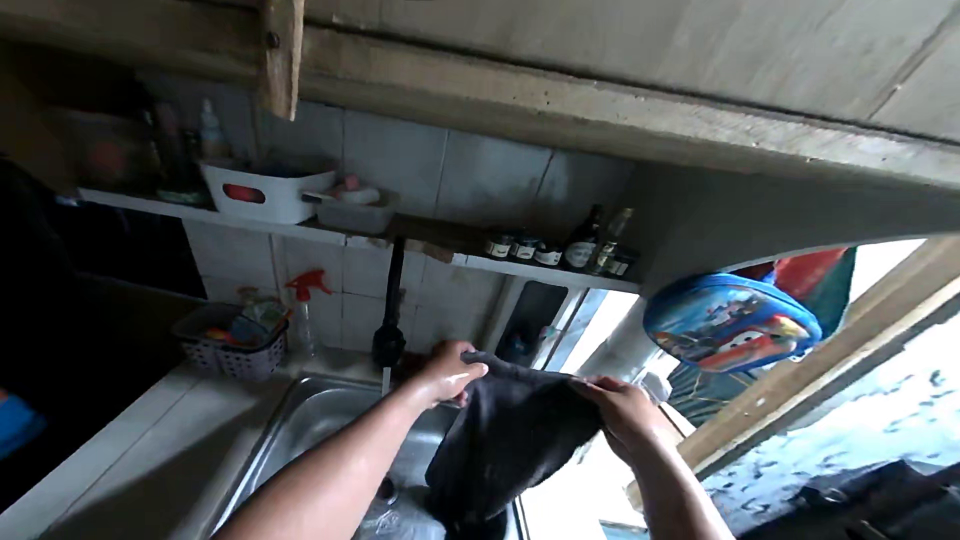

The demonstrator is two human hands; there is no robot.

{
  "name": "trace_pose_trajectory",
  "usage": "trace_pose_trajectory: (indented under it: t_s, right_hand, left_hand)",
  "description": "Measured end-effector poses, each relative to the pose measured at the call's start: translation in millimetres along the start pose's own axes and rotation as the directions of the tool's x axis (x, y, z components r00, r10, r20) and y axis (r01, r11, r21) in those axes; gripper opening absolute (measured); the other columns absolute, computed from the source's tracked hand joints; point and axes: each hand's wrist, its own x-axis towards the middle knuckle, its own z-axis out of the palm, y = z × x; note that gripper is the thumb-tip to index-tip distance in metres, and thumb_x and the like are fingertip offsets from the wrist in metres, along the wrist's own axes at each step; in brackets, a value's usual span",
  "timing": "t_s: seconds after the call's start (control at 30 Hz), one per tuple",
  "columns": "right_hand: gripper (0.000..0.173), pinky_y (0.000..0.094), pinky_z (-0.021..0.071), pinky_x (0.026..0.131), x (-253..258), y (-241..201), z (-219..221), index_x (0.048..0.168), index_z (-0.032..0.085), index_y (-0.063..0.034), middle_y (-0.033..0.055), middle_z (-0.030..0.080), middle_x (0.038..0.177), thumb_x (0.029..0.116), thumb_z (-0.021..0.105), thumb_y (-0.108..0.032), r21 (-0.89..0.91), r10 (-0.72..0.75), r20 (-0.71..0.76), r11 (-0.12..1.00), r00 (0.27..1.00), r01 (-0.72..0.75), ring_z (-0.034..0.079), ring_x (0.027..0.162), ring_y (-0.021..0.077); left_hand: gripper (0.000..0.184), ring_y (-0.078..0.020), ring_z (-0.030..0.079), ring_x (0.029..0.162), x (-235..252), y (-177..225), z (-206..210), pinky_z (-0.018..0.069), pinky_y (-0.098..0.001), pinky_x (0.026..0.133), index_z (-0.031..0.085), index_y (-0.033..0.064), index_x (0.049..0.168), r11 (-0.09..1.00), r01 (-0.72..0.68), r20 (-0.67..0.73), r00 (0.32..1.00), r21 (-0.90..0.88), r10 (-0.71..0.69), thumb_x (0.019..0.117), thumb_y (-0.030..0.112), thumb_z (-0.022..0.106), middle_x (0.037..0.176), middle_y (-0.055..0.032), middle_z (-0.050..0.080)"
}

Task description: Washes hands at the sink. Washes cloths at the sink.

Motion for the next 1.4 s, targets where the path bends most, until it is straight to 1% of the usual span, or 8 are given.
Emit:
trace_pose_trajectory:
  t_s: [0.13, 0.27, 0.43, 0.6, 0.83, 1.03, 1.2, 1.4]
  right_hand:
    - [0.019, 0.0466, 0.0577, 0.078, -13.5, -33.9, 34.2, 0.108, 0.073, -0.0003, 0.0149, 0.073, 0.097, 0.0978, 0.069, -0.016, 0.012, -0.031, 0.134, 0.999, 0.99, 0.03, 0.07, 0.084, 0.0241]
    - [0.046, 0.051, 0.0574, 0.077, -24.0, -66.8, 39.6, 0.106, 0.073, -0.0026, 0.0147, 0.072, 0.094, 0.1002, 0.063, -0.047, -0.084, -0.12, 0.251, 0.986, 0.961, 0.145, 0.069, 0.082, 0.0263]
    - [0.038, 0.0415, 0.0591, 0.083, -15.2, -65.6, 23.2, 0.126, 0.07, -0.005, 0.0116, 0.074, 0.11, 0.0888, 0.074, 0.001, -0.008, -0.252, 0.427, 0.959, 0.868, 0.282, 0.071, 0.094, 0.0204]
    - [0.021, 0.0406, 0.0551, 0.075, -19.0, -70.7, 31.6, 0.111, 0.068, -0.0026, 0.011, 0.07, 0.099, 0.0915, 0.064, 0.005, 0.056, -0.212, 0.34, 0.977, 0.916, 0.206, 0.065, 0.084, 0.0186]
    - [0.036, 0.052, 0.053, 0.074, 0.1, -71.8, 31.1, 0.12, 0.056, -0.0017, 0.0171, 0.061, 0.1, 0.0878, 0.072, -0.003, 0.009, -0.219, 0.174, 0.975, 0.96, 0.221, 0.061, 0.085, 0.0292]
    - [0.035, 0.0393, 0.0596, 0.077, -5.2, -52.2, 18.9, 0.127, 0.05, -0.0016, 0.0135, 0.061, 0.108, 0.0949, 0.062, 0.003, 0.414, -0.142, 0.114, 0.907, 0.983, 0.083, 0.066, 0.086, 0.0199]
    - [0.025, 0.0351, 0.0586, 0.066, -31.7, 17.5, 19.0, 0.118, 0.056, -0.0084, 0.0061, 0.066, 0.096, 0.1041, 0.059, -0.029, 0.585, 0.113, 0.119, 0.795, 0.986, -0.162, 0.068, 0.078, 0.0157]
    - [0.055, 0.0419, 0.0554, 0.064, -75.6, 144.2, 110.8, 0.101, 0.063, -0.0034, 0.0071, 0.062, 0.078, 0.1097, 0.036, -0.05, 0.468, 0.518, 0.324, 0.639, 0.792, -0.61, 0.062, 0.069, 0.0206]
  left_hand:
    - [0.04, -0.0219, 0.066, 0.067, -15.7, 27.7, 36.4, 0.0592, -0.0353, 0.064, 0.051, 0.002, 0.136, 0.999, -0.024, 0.035, 0.999, 0.032, 0.023, 0.1026, 0.018, 0.065, 0.098, -0.0189, 0.065]
    - [0.041, -0.0303, 0.069, 0.101, -2.8, 48.1, 41.6, 0.0575, -0.049, 0.089, 0.057, -0.0009, 0.13, 0.968, -0.089, 0.118, 0.991, 0.236, 0.062, 0.0924, 0.004, 0.071, 0.116, -0.0212, 0.066]
    - [0.036, -0.0276, 0.067, 0.114, -11.6, 52.3, 33.4, 0.0529, -0.0446, 0.102, 0.066, -0.0011, 0.132, 0.82, -0.404, 0.155, 0.914, 0.406, 0.374, 0.0975, -0.005, 0.057, 0.124, -0.02, 0.068]
    - [0.04, -0.0317, 0.059, 0.122, 8.5, 38.9, 33.3, 0.0505, -0.0478, 0.104, 0.067, 0.0031, 0.113, 0.489, -0.648, 0.091, 0.651, 0.584, 0.753, 0.081, 0.016, 0.086, 0.126, -0.0176, 0.062]
    - [0.043, -0.034, 0.069, 0.1, 12.0, 83.2, 31.5, 0.0554, -0.0521, 0.092, 0.056, -0.0004, 0.132, 0.613, -0.432, 0.255, 0.898, 0.662, 0.358, 0.1003, 0.025, 0.069, 0.11, -0.022, 0.069]
    - [0.031, -0.032, 0.067, 0.106, 11.7, 123.1, 17.4, 0.0518, -0.0529, 0.097, 0.07, -0.0024, 0.116, 0.449, -0.447, 0.357, 0.893, 0.774, 0.274, 0.104, 0.025, 0.062, 0.111, -0.0207, 0.07]
    - [0.03, -0.0281, 0.067, 0.099, -0.5, 133.8, 20.2, 0.0524, -0.0516, 0.09, 0.071, 0.0014, 0.111, 0.461, -0.378, 0.274, 0.921, 0.803, 0.278, 0.1048, 0.029, 0.061, 0.103, -0.0162, 0.07]
    - [0.027, -0.0155, 0.066, 0.086, -20.2, 150.0, 34.0, 0.0552, -0.0377, 0.078, 0.071, 0.0043, 0.109, 0.647, -0.333, 0.181, 0.939, 0.686, 0.291, 0.1049, 0.029, 0.06, 0.098, -0.0092, 0.07]
